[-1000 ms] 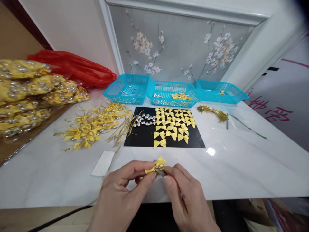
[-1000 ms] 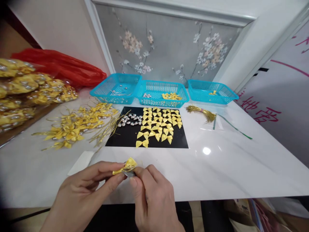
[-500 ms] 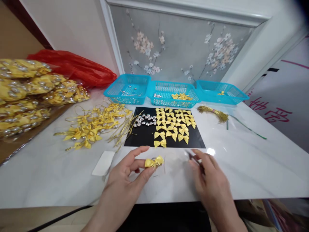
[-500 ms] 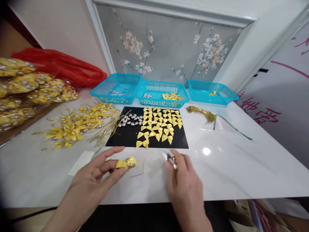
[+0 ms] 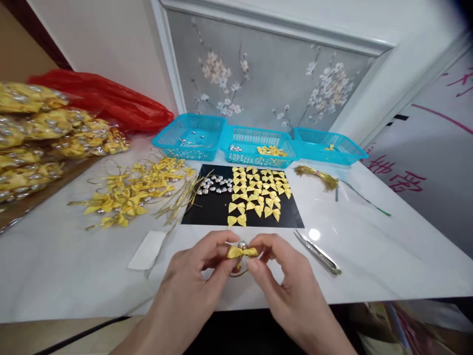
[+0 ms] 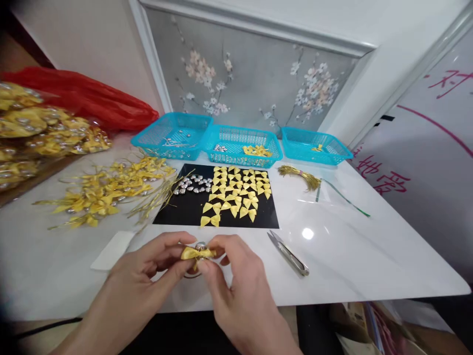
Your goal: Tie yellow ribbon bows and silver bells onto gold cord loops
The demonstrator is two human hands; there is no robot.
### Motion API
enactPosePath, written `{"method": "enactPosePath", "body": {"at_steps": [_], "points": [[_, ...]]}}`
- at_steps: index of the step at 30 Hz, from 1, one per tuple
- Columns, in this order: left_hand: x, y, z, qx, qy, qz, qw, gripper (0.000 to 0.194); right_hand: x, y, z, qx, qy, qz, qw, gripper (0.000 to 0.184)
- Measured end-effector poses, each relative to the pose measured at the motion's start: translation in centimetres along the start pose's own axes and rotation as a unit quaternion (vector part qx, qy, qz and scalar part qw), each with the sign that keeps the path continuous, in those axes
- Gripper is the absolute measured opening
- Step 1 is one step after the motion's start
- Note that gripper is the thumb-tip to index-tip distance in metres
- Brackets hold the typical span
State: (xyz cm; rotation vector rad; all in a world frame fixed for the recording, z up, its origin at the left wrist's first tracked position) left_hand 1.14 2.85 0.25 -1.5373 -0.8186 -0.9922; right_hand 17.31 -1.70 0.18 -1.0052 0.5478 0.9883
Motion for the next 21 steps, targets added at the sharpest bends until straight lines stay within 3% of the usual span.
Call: {"method": "enactPosePath", "body": {"at_steps": [2, 8, 13, 17, 21], "points": [[-0.3, -0.1, -0.1, 0.013, 0.005, 0.033, 0.999, 0.023, -0.5, 0.6, 0.5, 0.018, -0.007, 0.015, 1.000, 0.012], [-0.2, -0.4, -0.2, -0.042, 0.004, 0.045, 0.998, 0.019, -0.6, 0.9, 0.2, 0.080, -0.052, -0.025, 0.995, 0.017], [0.7, -0.3, -0.2, -0.037, 0.094, 0.057, 0.993, 0.018, -0.6, 1.6, -0.1, 0.068, -0.029, -0.018, 0.997, 0.015], [0.8, -0.1, -0.5, 0.033, 0.177, 0.111, 0.977, 0.018, -0.2, 2.4, -0.5, 0.052, 0.026, -0.011, 0.998, 0.009], [0.3, -0.2, -0.6, 0.022, 0.171, 0.102, 0.980, 0.019, 0.3, 1.9, -0.7, 0.014, 0.055, -0.029, 0.998, 0.006]]}}
Point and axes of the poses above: each hand's wrist, its own z-axis towards the middle knuckle, its own y-axis out of the palm, x = y × z, the point moved 3 cm from there along z, towards the middle knuckle, and after that the axes turned 8 degrees about -y, right-handed, at the moved point
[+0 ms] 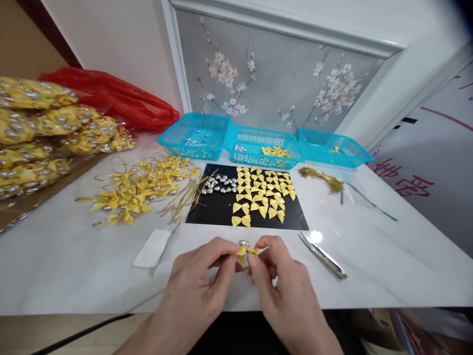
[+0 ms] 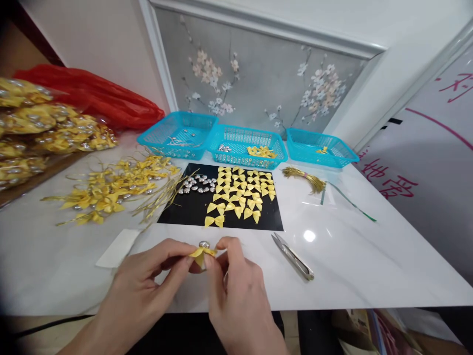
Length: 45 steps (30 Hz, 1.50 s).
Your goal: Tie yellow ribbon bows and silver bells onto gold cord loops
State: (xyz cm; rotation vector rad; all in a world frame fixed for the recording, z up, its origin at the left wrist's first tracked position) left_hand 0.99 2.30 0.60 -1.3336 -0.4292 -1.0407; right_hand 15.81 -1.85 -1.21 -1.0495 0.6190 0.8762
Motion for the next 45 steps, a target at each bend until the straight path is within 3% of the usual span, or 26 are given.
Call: {"method": "enactPosePath", "body": {"at_steps": [5, 9, 12, 16, 19, 25, 31, 35, 38, 41, 45], "points": [[-0.6, -0.1, 0.3, -0.058, -0.067, -0.051, 0.995, 0.014, -0.3, -1.3, 0.7, 0.020, -0.065, -0.009, 0.998, 0.017], [-0.4, -0.4, 0.5, -0.099, -0.134, -0.155, 0.974, 0.008, -0.2, -1.1, 1.1, -0.011, -0.009, 0.059, 0.998, 0.020], [-0.2, -0.6, 0.6, -0.127, -0.185, -0.258, 0.940, 0.014, -0.1, -0.9, 0.9, -0.014, 0.039, 0.108, 0.993, 0.022], [-0.1, -0.1, 0.6, -0.144, -0.233, -0.314, 0.909, 0.015, -0.2, -0.7, 0.7, -0.020, 0.060, 0.139, 0.988, 0.022], [-0.2, 0.6, 0.6, -0.139, -0.247, -0.319, 0.904, 0.015, -0.2, -0.6, 0.7, -0.020, 0.049, 0.117, 0.992, 0.021], [-0.4, 0.8, 0.5, -0.099, -0.238, -0.281, 0.924, 0.012, -0.4, -0.7, 0.8, -0.015, -0.012, 0.030, 0.999, 0.017], [-0.4, 1.0, 0.3, -0.143, -0.247, -0.337, 0.897, 0.020, -0.6, -0.6, 1.0, -0.027, 0.010, 0.047, 0.998, 0.020], [-0.7, 1.1, 0.3, -0.127, -0.296, -0.344, 0.882, 0.020, -1.1, -0.5, 0.8, 0.008, -0.074, -0.043, 0.996, 0.017], [-0.9, 0.7, 0.0, -0.132, -0.310, -0.376, 0.863, 0.021, -1.3, -0.6, 0.7, 0.057, -0.160, -0.150, 0.974, 0.018], [-0.9, -0.1, -0.4, -0.142, -0.318, -0.388, 0.853, 0.018, -1.1, -0.7, 0.7, 0.063, -0.181, -0.187, 0.963, 0.018], [-1.0, -0.5, -0.5, -0.136, -0.320, -0.358, 0.867, 0.018, -1.3, -0.8, 0.8, 0.058, -0.196, -0.197, 0.959, 0.018]]}}
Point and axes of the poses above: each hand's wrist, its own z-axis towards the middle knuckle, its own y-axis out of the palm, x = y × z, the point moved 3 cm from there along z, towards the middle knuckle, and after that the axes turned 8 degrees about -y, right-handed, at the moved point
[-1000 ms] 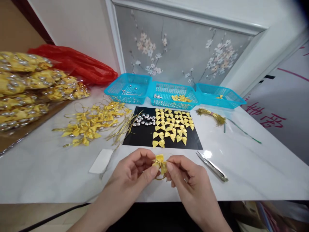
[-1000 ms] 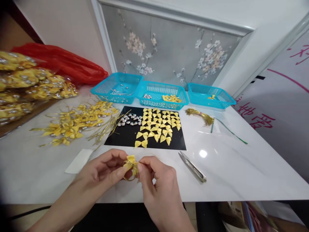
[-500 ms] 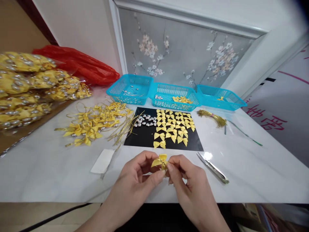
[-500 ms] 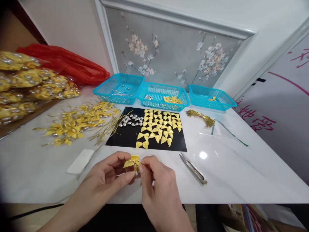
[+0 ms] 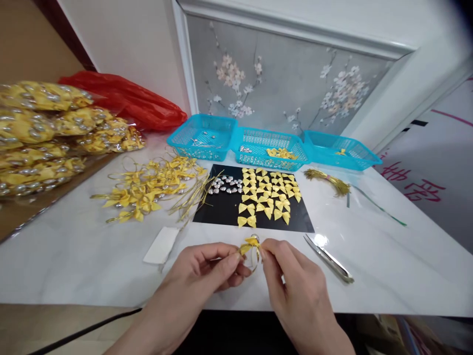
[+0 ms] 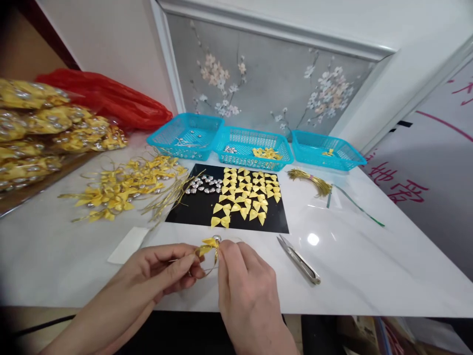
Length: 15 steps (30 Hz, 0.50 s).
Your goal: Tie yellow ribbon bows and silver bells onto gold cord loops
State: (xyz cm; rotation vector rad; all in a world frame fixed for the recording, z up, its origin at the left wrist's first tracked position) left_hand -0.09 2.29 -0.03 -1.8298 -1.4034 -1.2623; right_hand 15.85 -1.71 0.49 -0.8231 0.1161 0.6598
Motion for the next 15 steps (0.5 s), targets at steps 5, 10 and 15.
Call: {"method": "enactPosePath", "body": {"at_steps": [5, 10, 15], "points": [[0.1, -0.5, 0.9, 0.158, 0.145, 0.178, 0.960, 0.013, -0.7, 0.2, 0.0, -0.005, -0.057, -0.041, 0.998, 0.016], [0.3, 0.3, 0.8, 0.295, 0.295, 0.380, 0.826, 0.022, -1.0, 1.1, -0.5, -0.011, -0.097, -0.108, 0.989, 0.021], [0.3, 0.4, 0.4, 0.232, 0.216, 0.314, 0.895, 0.011, -0.4, 1.5, -0.7, -0.018, -0.088, -0.074, 0.993, 0.024]]}}
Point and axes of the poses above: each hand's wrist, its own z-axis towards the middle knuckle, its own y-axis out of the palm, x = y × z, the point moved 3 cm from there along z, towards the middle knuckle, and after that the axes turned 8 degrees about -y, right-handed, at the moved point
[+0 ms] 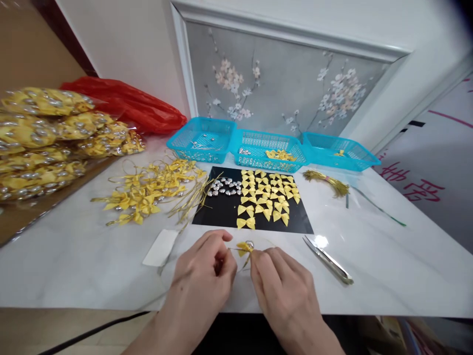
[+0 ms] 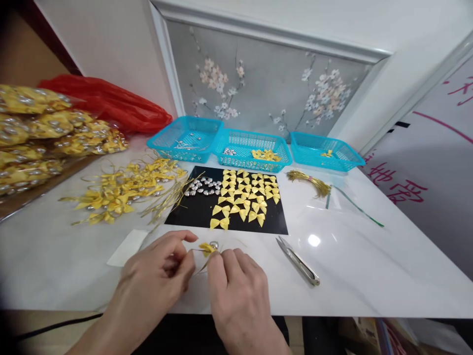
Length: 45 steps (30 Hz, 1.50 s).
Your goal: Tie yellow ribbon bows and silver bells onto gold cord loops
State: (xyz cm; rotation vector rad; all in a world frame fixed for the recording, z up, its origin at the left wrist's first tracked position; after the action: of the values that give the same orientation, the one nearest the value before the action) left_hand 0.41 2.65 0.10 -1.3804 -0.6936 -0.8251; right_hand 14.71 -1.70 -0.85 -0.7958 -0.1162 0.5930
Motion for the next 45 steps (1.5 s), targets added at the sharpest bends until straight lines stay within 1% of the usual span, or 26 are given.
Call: {"method": "enactPosePath", "body": {"at_steps": [1, 2, 3, 4, 6, 8, 9, 11, 13, 14, 16, 19, 21, 25, 26, 28, 31, 34, 37, 39, 42, 45], "points": [[-0.2, -0.1, 0.0, -0.057, -0.055, -0.055, 0.995, 0.007, 0.2, -0.1, 0.0, 0.005, 0.010, 0.027, 1.000, 0.023], [-0.3, -0.3, 0.0, -0.110, -0.109, -0.111, 0.982, 0.010, 0.4, -0.2, 0.0, 0.010, 0.021, 0.052, 0.998, 0.022], [-0.4, -0.6, 0.1, -0.155, -0.148, -0.154, 0.965, 0.016, 0.6, -0.4, 0.0, 0.017, 0.036, 0.076, 0.996, 0.021], [-0.4, -1.1, 0.4, -0.168, -0.165, -0.179, 0.955, 0.023, 0.8, -0.7, 0.0, 0.023, 0.053, 0.102, 0.993, 0.019], [-0.7, -2.0, 1.1, -0.175, -0.158, -0.195, 0.952, 0.030, 1.3, -1.1, 0.0, 0.023, 0.114, 0.168, 0.979, 0.017], [-1.1, -2.5, 1.7, -0.172, -0.138, -0.202, 0.954, 0.026, 1.6, -1.3, 0.0, 0.009, 0.192, 0.261, 0.946, 0.015], [-1.3, -2.4, 1.8, -0.188, -0.124, -0.215, 0.950, 0.026, 1.7, -1.3, 0.0, -0.003, 0.228, 0.308, 0.924, 0.015], [-1.5, -1.9, 1.6, -0.250, -0.099, -0.253, 0.929, 0.035, 1.8, -1.2, 0.0, -0.025, 0.279, 0.374, 0.884, 0.015], [-1.3, -1.2, 1.1, -0.308, -0.084, -0.290, 0.902, 0.040, 1.7, -1.1, 0.1, -0.036, 0.307, 0.406, 0.860, 0.016], [-1.2, -0.9, 0.9, -0.321, -0.085, -0.301, 0.894, 0.039, 1.6, -1.1, 0.1, -0.037, 0.314, 0.410, 0.856, 0.016], [-0.7, -0.5, 0.6, -0.314, -0.100, -0.304, 0.894, 0.032, 1.5, -1.0, 0.2, -0.033, 0.304, 0.405, 0.862, 0.015], [-0.2, -0.1, 0.6, -0.283, -0.133, -0.294, 0.903, 0.018, 1.2, -1.0, 0.2, -0.030, 0.260, 0.390, 0.883, 0.013], [-0.1, 0.1, 0.6, -0.270, -0.150, -0.293, 0.905, 0.017, 1.2, -1.3, 0.1, -0.021, 0.224, 0.370, 0.901, 0.011], [-0.2, 0.1, 0.6, -0.247, -0.168, -0.298, 0.907, 0.018, 1.1, -2.2, -0.2, 0.009, 0.128, 0.263, 0.956, 0.032], [-0.2, 0.1, 0.5, -0.242, -0.168, -0.297, 0.908, 0.018, 1.0, -2.3, -0.3, 0.015, 0.102, 0.236, 0.966, 0.033], [-0.2, 0.2, 0.4, -0.237, -0.168, -0.297, 0.910, 0.016, 0.7, -2.4, -0.3, 0.036, 0.068, 0.188, 0.979, 0.029], [-0.1, 0.3, 0.3, -0.236, -0.157, -0.304, 0.910, 0.013, -0.1, -2.2, 0.0, 0.074, 0.042, 0.152, 0.985, 0.024], [0.0, 0.4, 0.2, -0.235, -0.133, -0.302, 0.914, 0.009, -0.6, -1.8, 0.4, 0.098, 0.038, 0.186, 0.977, 0.026], [0.1, 0.5, 0.0, -0.224, -0.109, -0.290, 0.924, 0.006, -0.8, -1.3, 0.6, 0.091, 0.052, 0.247, 0.963, 0.025], [0.2, 0.5, -0.1, -0.211, -0.092, -0.289, 0.929, 0.006, -0.8, -1.1, 0.5, 0.081, 0.056, 0.268, 0.958, 0.025], [0.0, 0.3, -0.3, -0.181, -0.080, -0.281, 0.939, 0.007, -0.8, -1.0, 0.3, 0.077, 0.058, 0.260, 0.961, 0.026], [-0.2, 0.1, -0.2, -0.144, -0.081, -0.262, 0.951, 0.006, -1.2, -1.0, 0.1, 0.068, 0.060, 0.221, 0.971, 0.026]]}}
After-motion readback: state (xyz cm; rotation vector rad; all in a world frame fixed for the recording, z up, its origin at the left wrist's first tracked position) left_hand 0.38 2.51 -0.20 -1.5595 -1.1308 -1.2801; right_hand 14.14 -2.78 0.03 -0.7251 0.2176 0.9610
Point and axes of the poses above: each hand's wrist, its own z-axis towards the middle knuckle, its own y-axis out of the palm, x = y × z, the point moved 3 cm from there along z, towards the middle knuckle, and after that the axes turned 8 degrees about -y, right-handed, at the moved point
